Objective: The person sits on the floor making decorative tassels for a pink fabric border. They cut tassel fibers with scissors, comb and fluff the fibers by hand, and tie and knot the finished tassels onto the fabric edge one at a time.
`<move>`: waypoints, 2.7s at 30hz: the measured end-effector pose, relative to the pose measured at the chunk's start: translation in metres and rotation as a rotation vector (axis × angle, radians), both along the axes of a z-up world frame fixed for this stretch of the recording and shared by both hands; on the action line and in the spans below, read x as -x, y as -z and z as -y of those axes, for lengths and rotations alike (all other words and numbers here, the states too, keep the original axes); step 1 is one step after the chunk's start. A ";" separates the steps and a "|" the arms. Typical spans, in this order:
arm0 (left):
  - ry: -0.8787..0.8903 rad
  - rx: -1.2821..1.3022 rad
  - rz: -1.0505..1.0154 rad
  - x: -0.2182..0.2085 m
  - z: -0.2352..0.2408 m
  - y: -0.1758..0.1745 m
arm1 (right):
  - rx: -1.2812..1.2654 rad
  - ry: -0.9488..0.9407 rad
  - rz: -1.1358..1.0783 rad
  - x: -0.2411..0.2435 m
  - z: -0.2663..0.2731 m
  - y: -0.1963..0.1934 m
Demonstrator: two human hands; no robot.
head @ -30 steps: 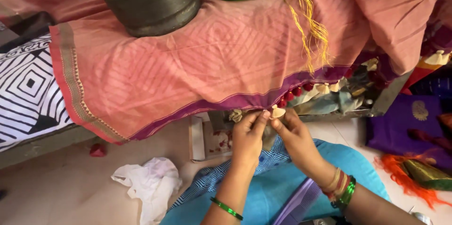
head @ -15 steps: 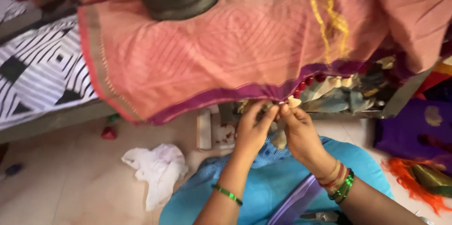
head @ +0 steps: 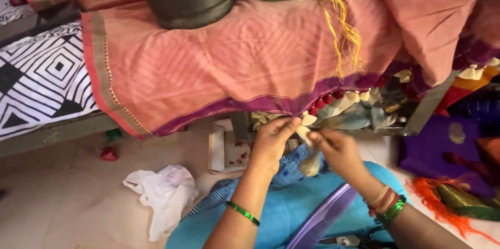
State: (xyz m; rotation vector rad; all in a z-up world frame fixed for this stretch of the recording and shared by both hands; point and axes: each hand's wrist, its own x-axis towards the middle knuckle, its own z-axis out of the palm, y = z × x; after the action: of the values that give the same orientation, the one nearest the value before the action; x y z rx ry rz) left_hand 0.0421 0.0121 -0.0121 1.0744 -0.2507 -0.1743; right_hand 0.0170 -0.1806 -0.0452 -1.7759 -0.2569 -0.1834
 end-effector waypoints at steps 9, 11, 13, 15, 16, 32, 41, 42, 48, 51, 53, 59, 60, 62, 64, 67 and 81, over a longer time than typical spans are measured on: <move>-0.124 -0.073 0.098 0.003 -0.002 -0.002 | -0.071 0.494 0.528 0.002 0.040 -0.153; -0.018 -0.004 -0.024 0.002 -0.002 0.005 | 0.382 0.442 0.654 0.005 0.036 -0.186; -0.066 -0.010 -0.011 0.005 0.003 -0.001 | 0.382 0.404 0.661 -0.002 0.047 -0.170; -0.121 -0.016 0.002 0.004 0.005 -0.006 | 0.379 0.361 0.669 -0.004 0.047 -0.162; -0.173 -0.079 0.054 0.005 0.006 -0.006 | 0.218 0.358 0.536 0.000 0.043 -0.159; -0.034 0.053 -0.096 0.017 0.000 -0.015 | 0.385 0.126 0.370 0.058 -0.043 -0.072; -0.024 0.323 -0.250 0.000 -0.015 0.002 | -0.906 -0.564 0.004 0.039 0.026 -0.097; -0.023 0.324 -0.256 0.000 -0.016 0.001 | -0.906 -0.561 0.000 0.036 0.041 -0.093; -0.004 0.351 -0.247 -0.004 -0.016 0.004 | -1.385 -0.586 0.089 0.026 0.098 -0.077; 0.040 0.370 -0.219 0.004 -0.013 0.001 | -1.158 -0.491 0.177 0.032 0.073 -0.087; 0.047 0.261 -0.193 0.015 -0.011 -0.013 | -0.202 -0.228 0.160 0.044 0.025 -0.115; 0.114 0.294 -0.134 0.020 -0.008 -0.008 | 0.431 -0.318 0.484 0.049 -0.042 -0.141; 0.113 0.295 -0.133 0.019 -0.009 -0.006 | 0.432 -0.320 0.485 0.050 -0.042 -0.140; 0.098 0.275 -0.137 0.016 -0.009 -0.001 | 0.440 -0.349 0.465 0.051 -0.042 -0.141; 0.089 0.258 -0.155 0.018 -0.010 -0.009 | 0.423 -0.342 0.402 0.051 -0.028 -0.126; 0.086 0.250 -0.161 0.020 -0.014 -0.018 | 0.365 -0.315 0.241 0.053 -0.015 -0.114; 0.081 0.239 -0.149 0.027 -0.007 -0.032 | 0.143 -0.333 0.019 0.042 -0.032 -0.095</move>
State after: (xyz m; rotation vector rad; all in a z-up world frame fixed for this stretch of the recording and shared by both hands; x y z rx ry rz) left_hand 0.0151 0.0194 0.0202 0.8108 -0.1753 -0.2883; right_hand -0.0250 -0.1490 0.0500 -1.8438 -0.5863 0.0588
